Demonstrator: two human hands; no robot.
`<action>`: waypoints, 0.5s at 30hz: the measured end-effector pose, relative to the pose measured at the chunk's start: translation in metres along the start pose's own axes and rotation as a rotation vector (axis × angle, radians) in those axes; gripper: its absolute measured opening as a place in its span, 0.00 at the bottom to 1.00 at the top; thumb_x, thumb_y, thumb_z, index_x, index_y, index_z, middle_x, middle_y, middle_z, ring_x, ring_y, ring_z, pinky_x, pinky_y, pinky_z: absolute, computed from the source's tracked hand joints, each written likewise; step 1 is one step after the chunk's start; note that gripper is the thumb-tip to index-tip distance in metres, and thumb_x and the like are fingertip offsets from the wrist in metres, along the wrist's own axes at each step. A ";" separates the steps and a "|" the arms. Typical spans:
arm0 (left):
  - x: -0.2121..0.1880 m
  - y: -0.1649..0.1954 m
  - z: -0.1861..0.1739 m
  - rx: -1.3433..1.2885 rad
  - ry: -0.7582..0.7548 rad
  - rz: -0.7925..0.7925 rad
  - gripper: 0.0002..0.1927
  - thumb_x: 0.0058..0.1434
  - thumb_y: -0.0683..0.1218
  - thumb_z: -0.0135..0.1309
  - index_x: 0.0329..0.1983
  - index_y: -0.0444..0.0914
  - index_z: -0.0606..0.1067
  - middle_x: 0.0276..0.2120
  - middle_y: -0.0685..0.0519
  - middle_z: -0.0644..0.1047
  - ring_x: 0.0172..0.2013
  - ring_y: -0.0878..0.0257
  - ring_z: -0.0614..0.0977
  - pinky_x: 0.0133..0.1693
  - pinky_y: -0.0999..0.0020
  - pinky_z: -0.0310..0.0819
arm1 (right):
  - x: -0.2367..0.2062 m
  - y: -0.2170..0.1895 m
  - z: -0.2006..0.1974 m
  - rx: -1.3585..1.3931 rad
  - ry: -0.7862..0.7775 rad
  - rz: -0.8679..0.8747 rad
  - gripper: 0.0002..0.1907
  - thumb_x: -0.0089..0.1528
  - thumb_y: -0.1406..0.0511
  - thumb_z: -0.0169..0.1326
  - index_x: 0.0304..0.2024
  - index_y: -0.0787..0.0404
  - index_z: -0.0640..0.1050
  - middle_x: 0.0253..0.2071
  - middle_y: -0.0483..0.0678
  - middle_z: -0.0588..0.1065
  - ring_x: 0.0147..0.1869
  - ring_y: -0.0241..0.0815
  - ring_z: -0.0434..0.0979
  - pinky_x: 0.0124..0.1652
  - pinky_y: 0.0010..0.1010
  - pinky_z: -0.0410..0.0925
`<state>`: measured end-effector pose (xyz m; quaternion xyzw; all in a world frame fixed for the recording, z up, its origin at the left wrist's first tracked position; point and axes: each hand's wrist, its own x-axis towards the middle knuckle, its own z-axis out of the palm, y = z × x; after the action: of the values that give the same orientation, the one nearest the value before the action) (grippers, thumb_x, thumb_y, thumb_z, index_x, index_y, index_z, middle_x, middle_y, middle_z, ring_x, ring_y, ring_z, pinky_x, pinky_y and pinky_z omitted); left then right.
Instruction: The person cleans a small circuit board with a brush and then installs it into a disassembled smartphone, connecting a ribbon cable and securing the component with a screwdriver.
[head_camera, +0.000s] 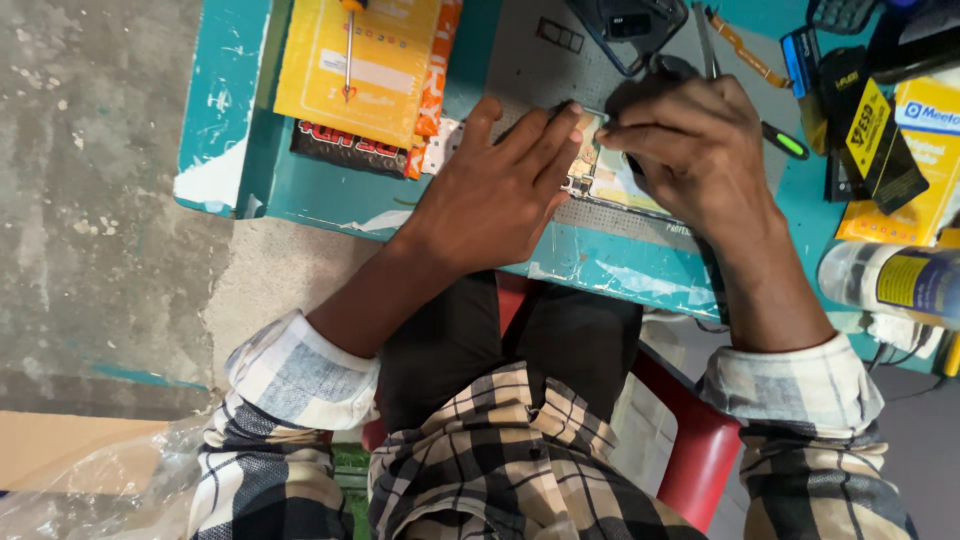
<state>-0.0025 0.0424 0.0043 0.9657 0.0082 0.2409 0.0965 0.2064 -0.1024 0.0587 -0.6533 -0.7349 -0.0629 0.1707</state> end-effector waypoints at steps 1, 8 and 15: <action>0.001 0.000 0.000 -0.002 0.003 -0.002 0.26 0.70 0.52 0.54 0.63 0.29 0.74 0.66 0.41 0.71 0.63 0.51 0.72 0.62 0.40 0.57 | 0.000 0.000 0.000 0.003 -0.006 -0.006 0.13 0.59 0.77 0.66 0.42 0.55 0.87 0.45 0.41 0.81 0.48 0.40 0.77 0.48 0.33 0.65; 0.002 0.001 -0.001 -0.039 0.039 -0.007 0.24 0.71 0.50 0.54 0.62 0.27 0.74 0.64 0.38 0.72 0.62 0.50 0.73 0.62 0.40 0.59 | -0.004 0.005 0.007 0.122 0.063 0.049 0.17 0.59 0.79 0.66 0.46 0.57 0.87 0.43 0.45 0.80 0.45 0.41 0.79 0.43 0.31 0.71; 0.002 0.002 -0.007 -0.036 0.071 -0.010 0.23 0.66 0.47 0.55 0.59 0.26 0.76 0.63 0.38 0.73 0.58 0.50 0.75 0.61 0.40 0.62 | -0.007 0.008 0.007 0.130 0.053 0.065 0.15 0.59 0.76 0.71 0.46 0.55 0.87 0.41 0.45 0.80 0.43 0.41 0.79 0.41 0.30 0.71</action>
<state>-0.0039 0.0424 0.0121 0.9546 0.0123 0.2744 0.1148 0.2142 -0.1055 0.0492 -0.6623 -0.7112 -0.0269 0.2342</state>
